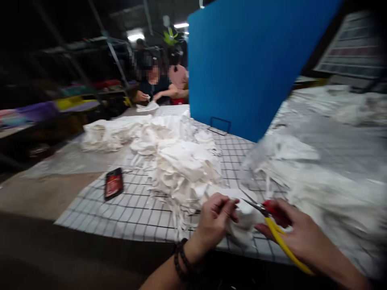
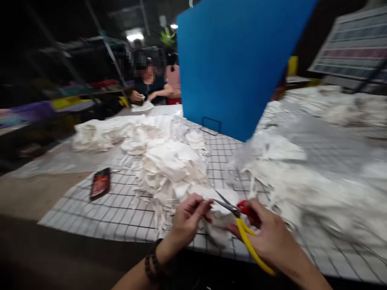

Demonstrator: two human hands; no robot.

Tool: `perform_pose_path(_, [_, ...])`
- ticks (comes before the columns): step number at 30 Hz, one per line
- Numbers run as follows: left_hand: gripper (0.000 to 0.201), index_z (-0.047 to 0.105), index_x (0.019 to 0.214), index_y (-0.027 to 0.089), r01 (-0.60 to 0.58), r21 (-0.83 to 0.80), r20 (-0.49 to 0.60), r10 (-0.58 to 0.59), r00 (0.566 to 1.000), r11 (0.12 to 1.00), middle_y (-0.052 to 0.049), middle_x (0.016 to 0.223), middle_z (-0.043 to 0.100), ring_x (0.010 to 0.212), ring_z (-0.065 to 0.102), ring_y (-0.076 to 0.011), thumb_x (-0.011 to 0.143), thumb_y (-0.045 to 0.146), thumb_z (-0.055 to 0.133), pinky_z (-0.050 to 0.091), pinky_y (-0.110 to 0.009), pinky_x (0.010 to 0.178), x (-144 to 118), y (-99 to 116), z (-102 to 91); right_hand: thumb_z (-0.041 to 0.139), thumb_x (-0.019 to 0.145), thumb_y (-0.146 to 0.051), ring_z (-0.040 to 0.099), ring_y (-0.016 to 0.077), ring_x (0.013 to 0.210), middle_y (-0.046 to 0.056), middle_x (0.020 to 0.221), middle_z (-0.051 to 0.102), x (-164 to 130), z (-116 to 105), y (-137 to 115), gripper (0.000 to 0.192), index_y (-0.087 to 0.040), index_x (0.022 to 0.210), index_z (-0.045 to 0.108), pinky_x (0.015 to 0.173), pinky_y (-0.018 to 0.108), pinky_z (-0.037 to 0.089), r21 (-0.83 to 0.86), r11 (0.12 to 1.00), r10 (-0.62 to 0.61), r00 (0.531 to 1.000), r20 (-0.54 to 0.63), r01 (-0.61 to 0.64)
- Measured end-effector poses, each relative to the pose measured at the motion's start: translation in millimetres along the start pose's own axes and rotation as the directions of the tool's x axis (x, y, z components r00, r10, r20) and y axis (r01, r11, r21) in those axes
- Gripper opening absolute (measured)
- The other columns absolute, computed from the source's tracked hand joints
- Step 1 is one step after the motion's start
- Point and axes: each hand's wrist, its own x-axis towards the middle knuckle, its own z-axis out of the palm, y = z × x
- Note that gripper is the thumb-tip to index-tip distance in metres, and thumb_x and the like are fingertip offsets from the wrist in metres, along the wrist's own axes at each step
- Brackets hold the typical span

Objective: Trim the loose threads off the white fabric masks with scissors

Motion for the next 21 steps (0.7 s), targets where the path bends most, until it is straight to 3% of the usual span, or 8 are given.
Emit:
perform_pose_path(3, [0.021,0.064,0.084,0.015,-0.043,0.085,0.049,0.039,0.998,0.995,-0.001,0.073,0.059,0.066,0.06,-0.0116,0.093,0.032,0.056,0.046,-0.024,0.067,3,-3,-3.4,0.076,0.07,-0.04,0.056,0.0177,0.068,-0.001,0.077,0.061,-2,-14,-6,0.039,-0.025,0.096,0.052,0.06,0.028,0.048,0.009,0.999,0.031,0.991,0.131,-0.032])
perform_pose_path(9, [0.016,0.061,0.086,0.015,-0.162,0.195,0.153,0.133,0.979,0.967,-0.001,0.077,0.057,0.067,0.06,-0.011,0.095,0.025,0.052,0.046,-0.023,0.065,-1,-4,-5.1,0.072,0.07,-0.037,0.053,0.0163,0.066,-0.002,0.077,0.057,0,-17,-29,0.033,-0.023,0.09,0.05,0.059,0.028,0.042,-0.039,0.999,-0.001,0.989,0.151,0.006])
perform_pose_path(21, [0.018,0.062,0.089,0.016,-0.219,0.24,0.243,0.16,0.957,0.946,-0.002,0.079,0.056,0.068,0.059,-0.0112,0.097,0.023,0.047,0.046,-0.023,0.064,-1,-3,-9.9,0.071,0.072,-0.04,0.047,0.014,0.058,-0.004,0.068,0.051,0,-12,-34,0.03,-0.023,0.085,0.049,0.054,0.025,0.035,-0.064,0.998,-0.018,0.984,0.177,0.03])
